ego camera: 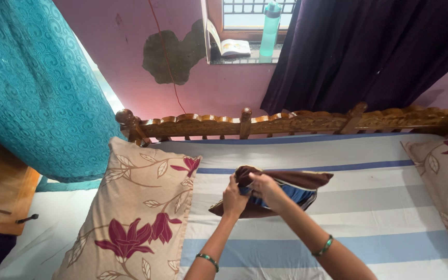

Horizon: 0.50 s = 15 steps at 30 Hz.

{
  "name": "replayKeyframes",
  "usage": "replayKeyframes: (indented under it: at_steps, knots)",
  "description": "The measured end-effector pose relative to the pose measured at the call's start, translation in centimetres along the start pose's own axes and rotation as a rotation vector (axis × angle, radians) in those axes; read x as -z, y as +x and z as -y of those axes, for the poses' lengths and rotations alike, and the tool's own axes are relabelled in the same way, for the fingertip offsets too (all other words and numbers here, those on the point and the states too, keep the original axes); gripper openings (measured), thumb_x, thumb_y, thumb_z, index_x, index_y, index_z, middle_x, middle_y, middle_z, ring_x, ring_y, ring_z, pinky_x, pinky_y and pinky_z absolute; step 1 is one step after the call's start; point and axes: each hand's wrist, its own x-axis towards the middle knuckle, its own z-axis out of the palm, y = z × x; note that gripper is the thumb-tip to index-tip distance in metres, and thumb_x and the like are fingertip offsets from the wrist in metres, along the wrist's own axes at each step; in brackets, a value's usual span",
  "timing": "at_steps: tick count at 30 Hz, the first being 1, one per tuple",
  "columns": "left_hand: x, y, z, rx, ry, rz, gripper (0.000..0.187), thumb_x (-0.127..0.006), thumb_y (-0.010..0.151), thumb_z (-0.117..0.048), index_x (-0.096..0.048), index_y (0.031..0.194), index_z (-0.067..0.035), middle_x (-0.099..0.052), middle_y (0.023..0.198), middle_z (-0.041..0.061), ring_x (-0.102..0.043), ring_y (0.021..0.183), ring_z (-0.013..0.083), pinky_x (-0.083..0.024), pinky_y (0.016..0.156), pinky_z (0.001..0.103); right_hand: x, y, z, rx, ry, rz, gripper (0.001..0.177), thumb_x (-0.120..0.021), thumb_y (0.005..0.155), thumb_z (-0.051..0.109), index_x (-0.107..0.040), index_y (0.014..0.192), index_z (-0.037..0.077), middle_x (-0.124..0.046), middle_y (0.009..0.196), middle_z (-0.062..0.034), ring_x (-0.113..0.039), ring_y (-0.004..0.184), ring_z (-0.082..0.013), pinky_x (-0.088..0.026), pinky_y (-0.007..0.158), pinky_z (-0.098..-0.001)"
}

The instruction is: The person arranges pillows on a bed. They place a pillow on the bed, insert it into a floral pillowcase, and then place a blue pillow and a brown patterned pillow on the bed.

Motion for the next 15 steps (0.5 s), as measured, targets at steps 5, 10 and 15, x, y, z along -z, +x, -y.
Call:
replayKeyframes:
  at_steps: [5, 10, 15]
  knots:
    - [-2.1, 0.0, 5.0, -0.162, 0.001, -0.362, 0.065, -0.086, 0.067, -0.019, -0.057, 0.123, -0.005, -0.073, 0.101, 0.022, -0.070, 0.093, 0.0438, -0.057, 0.077, 0.049, -1.2, -1.1, -5.7, -0.090, 0.071, -0.074, 0.030, -0.065, 0.102, 0.032, -0.057, 0.118, 0.007, -0.066, 0.126, -0.0110, -0.061, 0.120, -0.0228, -0.048, 0.103, -0.0403]
    - [-0.7, -1.2, 4.6, 0.012, 0.034, -0.292, 0.063, -0.083, 0.068, -0.018, -0.054, 0.121, -0.002, -0.071, 0.098, 0.020, -0.069, 0.091, 0.0432, -0.055, 0.077, 0.050, -0.1, -1.2, -7.0, 0.037, 0.029, -0.081, 0.041, -0.064, 0.093, 0.032, -0.059, 0.128, 0.012, -0.065, 0.129, -0.0007, -0.058, 0.121, -0.0153, -0.044, 0.104, -0.0383]
    - [0.7, -2.8, 2.1, -0.107, 0.056, -0.354, 0.046, -0.076, 0.077, -0.014, -0.048, 0.111, -0.001, -0.058, 0.104, 0.020, -0.065, 0.096, 0.0442, -0.053, 0.072, 0.050, 1.3, 0.8, -8.7, 0.031, 0.092, -0.075, 0.043, -0.062, 0.096, 0.033, -0.058, 0.132, 0.008, -0.064, 0.128, -0.0025, -0.057, 0.119, -0.0169, -0.042, 0.103, -0.0377]
